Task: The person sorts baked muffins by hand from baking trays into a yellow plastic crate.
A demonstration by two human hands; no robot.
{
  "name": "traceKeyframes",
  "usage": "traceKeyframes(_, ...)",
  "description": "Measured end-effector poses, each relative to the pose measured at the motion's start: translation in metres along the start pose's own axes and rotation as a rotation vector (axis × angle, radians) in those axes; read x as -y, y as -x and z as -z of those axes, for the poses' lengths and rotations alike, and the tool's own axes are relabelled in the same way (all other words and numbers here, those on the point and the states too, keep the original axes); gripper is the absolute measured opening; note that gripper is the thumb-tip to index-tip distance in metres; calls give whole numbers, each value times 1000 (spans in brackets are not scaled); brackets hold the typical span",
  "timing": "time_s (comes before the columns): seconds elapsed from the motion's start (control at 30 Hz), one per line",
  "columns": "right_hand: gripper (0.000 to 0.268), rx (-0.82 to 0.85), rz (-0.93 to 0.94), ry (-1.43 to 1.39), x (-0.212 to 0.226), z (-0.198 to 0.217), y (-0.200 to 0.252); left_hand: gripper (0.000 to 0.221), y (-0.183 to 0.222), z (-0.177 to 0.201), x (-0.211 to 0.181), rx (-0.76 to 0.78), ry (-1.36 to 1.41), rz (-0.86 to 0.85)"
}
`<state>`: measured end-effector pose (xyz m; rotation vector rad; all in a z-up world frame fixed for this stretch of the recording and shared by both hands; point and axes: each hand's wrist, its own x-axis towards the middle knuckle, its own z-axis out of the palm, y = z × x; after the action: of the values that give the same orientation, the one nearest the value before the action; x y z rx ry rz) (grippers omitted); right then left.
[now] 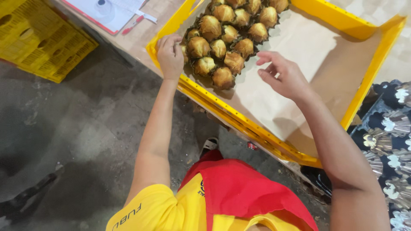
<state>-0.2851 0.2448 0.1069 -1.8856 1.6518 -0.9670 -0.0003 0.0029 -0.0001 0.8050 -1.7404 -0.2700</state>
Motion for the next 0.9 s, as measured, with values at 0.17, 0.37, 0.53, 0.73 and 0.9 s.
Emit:
traceKeyframes(0.17,47,-21,-17,106,7,-6,1,14,2,9,-13,31,33,20)
traceKeyframes(0.37,61,52,-31,21,3,-6,-2,18,-7,21,-29,85,105,26)
traceKeyframes(0.53,68,-73,-198,-40,-18,-5,-9,19,-15,27,-35,188,144,31)
traceKeyframes(0.73,54,199,-126,114,-16,-11,-10,22,-17,28,-34,228,154,-8)
traceKeyframes(0.9,51,14,-245,13,-33,-13,-6,25,-15,29,-31,243,156,-58)
